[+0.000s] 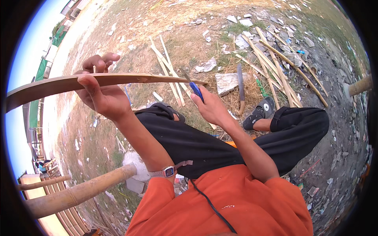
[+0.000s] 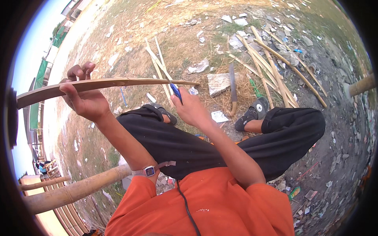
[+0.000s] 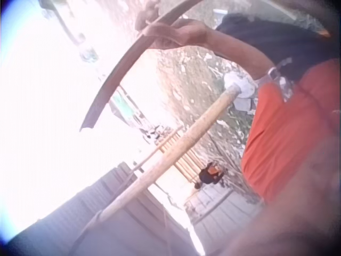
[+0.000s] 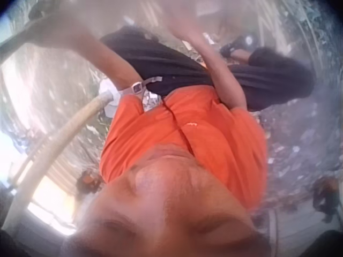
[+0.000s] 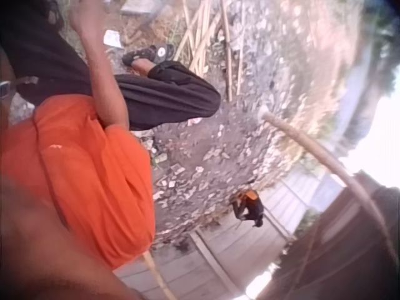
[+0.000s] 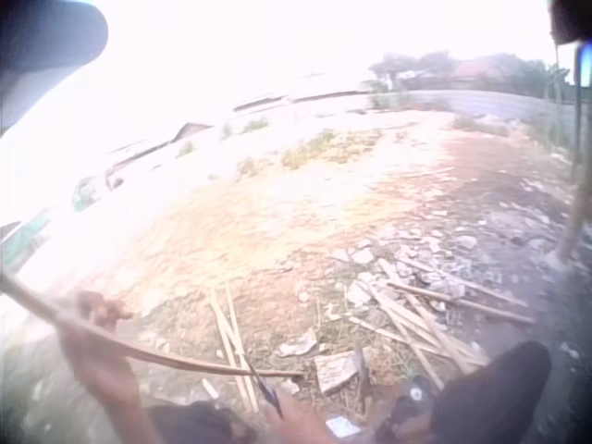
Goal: The person sits on the ground and uses a knife to sharpen the end of a long bamboo stick. They hold the stick with their left hand and carefully shave the wood with the knife in their right hand, rotating the stick to work on different sides.
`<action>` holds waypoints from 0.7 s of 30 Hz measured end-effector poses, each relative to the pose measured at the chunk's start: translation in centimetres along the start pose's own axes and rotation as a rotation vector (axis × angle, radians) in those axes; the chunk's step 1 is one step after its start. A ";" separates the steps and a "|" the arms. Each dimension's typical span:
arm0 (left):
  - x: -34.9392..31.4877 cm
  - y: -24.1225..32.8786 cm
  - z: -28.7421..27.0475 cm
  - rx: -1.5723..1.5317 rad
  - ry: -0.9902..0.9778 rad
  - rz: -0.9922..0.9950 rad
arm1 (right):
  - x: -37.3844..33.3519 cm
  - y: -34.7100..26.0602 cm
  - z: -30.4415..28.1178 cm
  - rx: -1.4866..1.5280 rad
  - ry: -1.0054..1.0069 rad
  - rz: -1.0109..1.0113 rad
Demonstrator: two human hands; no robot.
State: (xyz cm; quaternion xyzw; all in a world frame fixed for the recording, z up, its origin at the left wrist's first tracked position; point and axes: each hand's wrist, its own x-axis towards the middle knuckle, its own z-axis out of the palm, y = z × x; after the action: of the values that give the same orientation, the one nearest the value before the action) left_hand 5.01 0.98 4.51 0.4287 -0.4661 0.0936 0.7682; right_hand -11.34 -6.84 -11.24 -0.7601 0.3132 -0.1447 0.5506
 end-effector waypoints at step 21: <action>-2.0 0.5 0.0 -0.305 -0.205 0.044 | -3.2 -3.6 0.4 -0.105 0.066 -0.110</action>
State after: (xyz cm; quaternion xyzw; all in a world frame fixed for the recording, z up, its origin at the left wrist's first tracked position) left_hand 3.65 1.77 3.17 0.3044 -0.5601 -0.0057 0.7705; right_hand -12.35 -3.78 -7.64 -0.7989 0.2961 -0.1830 0.4904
